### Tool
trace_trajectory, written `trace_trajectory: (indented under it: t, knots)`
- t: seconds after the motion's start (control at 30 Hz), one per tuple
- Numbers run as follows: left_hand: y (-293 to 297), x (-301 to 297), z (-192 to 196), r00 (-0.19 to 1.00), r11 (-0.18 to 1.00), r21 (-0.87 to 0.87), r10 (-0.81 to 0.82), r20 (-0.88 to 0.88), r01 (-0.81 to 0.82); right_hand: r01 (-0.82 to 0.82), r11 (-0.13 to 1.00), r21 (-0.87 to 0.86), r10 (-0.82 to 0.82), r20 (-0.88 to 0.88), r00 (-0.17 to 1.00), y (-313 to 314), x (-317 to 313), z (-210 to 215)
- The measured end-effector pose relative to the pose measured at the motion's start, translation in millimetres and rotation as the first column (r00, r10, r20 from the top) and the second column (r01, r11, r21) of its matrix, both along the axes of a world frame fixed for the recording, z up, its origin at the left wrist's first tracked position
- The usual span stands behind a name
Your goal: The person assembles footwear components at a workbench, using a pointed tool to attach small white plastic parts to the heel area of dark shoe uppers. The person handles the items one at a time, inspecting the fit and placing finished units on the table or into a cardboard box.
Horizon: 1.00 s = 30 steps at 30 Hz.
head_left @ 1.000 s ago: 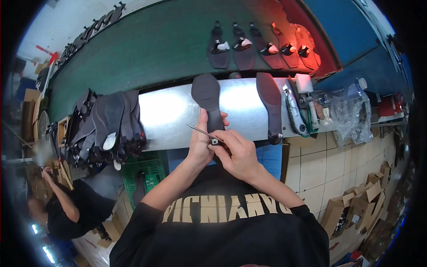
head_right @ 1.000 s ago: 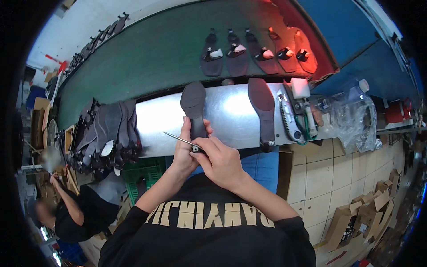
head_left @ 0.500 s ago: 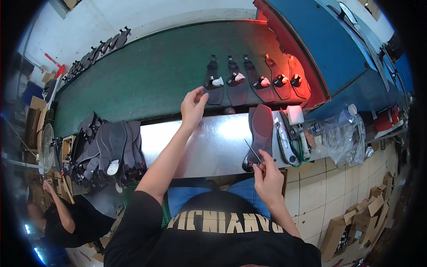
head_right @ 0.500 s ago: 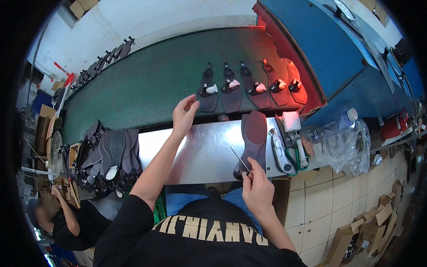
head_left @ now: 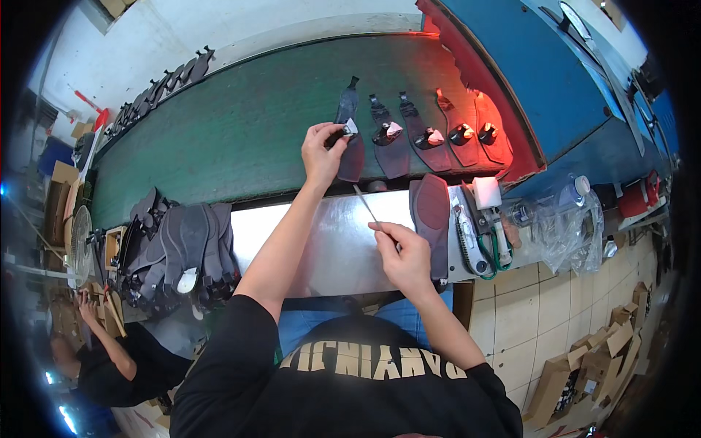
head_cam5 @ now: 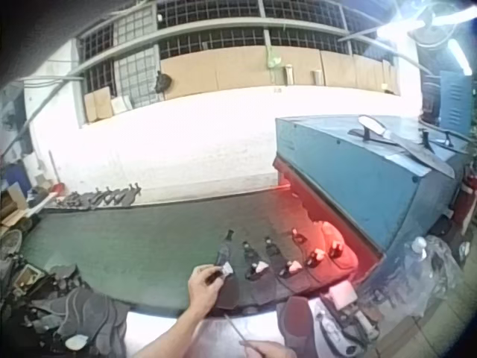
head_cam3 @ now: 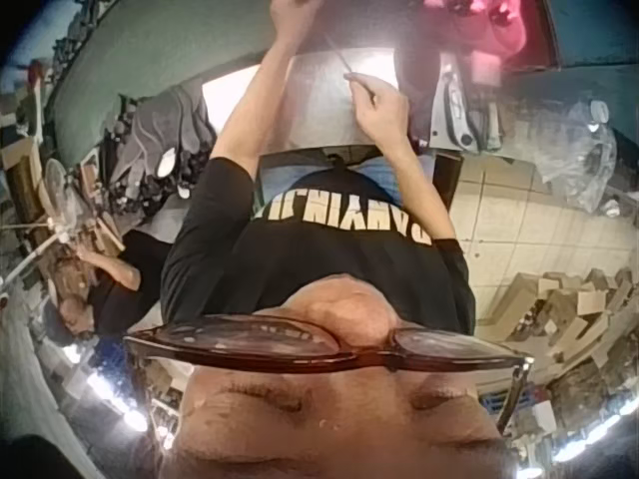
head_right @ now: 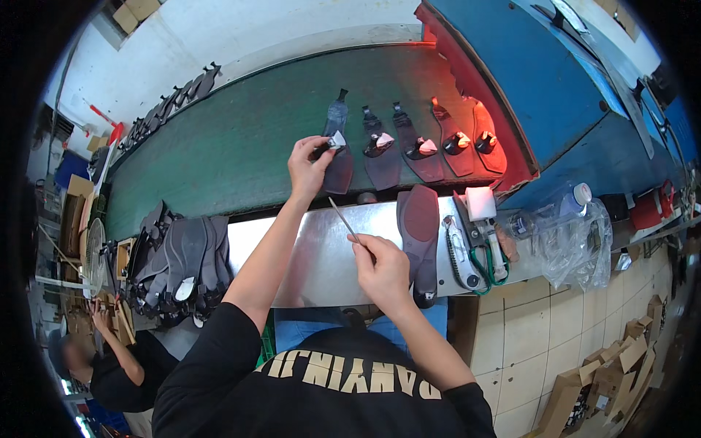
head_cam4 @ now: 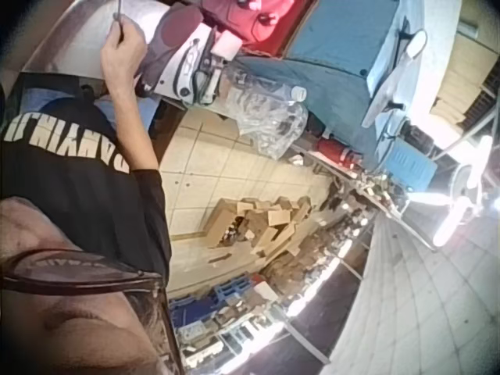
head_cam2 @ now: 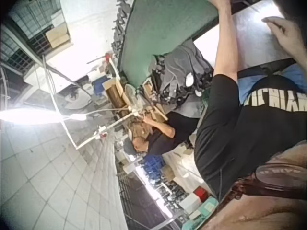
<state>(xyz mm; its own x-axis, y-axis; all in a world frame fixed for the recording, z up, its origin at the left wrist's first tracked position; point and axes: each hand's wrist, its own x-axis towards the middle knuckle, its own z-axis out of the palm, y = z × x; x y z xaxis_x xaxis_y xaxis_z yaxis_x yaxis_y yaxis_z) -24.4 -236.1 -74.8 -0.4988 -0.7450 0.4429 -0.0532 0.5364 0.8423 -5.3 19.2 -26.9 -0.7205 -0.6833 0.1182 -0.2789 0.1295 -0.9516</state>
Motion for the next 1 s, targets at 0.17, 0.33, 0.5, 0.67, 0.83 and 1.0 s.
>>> trace_trajectory:
  t: [0.17, 0.33, 0.5, 0.67, 0.83, 1.0]
  knots:
    - [16.5, 70.5, 31.0, 0.948, 0.845, 0.494, -0.047, -0.314, 0.206, 0.094, 0.964, 0.248, -0.007, -0.331, 0.943, -8.2, 17.6, -41.0]
    - [44.7, 139.5, 29.8, 0.934, 0.715, 0.659, 0.025, -0.357, 0.233, 0.174, 0.919, 0.353, 0.012, -0.467, 0.884, 16.0, 5.2, -45.4]
    - [88.0, 183.0, 43.9, 0.940, 0.582, 0.761, -0.020, -0.340, 0.287, 0.246, 0.897, 0.368, 0.020, -0.588, 0.808, 16.5, 4.4, -40.7]
    - [118.5, 199.1, 56.8, 0.911, 0.441, 0.801, -0.117, -0.395, 0.404, -0.085, 0.996, -0.007, 0.085, -0.007, 0.996, 19.8, 10.5, -14.2]
    - [149.4, 201.7, 58.4, 0.881, 0.204, 0.867, -0.249, -0.403, 0.454, -0.055, 0.862, -0.504, 0.397, 0.603, 0.692, 16.5, 40.0, 24.5]
    - [145.6, 203.7, 50.7, 0.860, 0.270, 0.821, -0.253, -0.444, 0.503, 0.011, 0.776, -0.631, 0.417, 0.526, 0.742, 32.6, 29.3, 42.7]
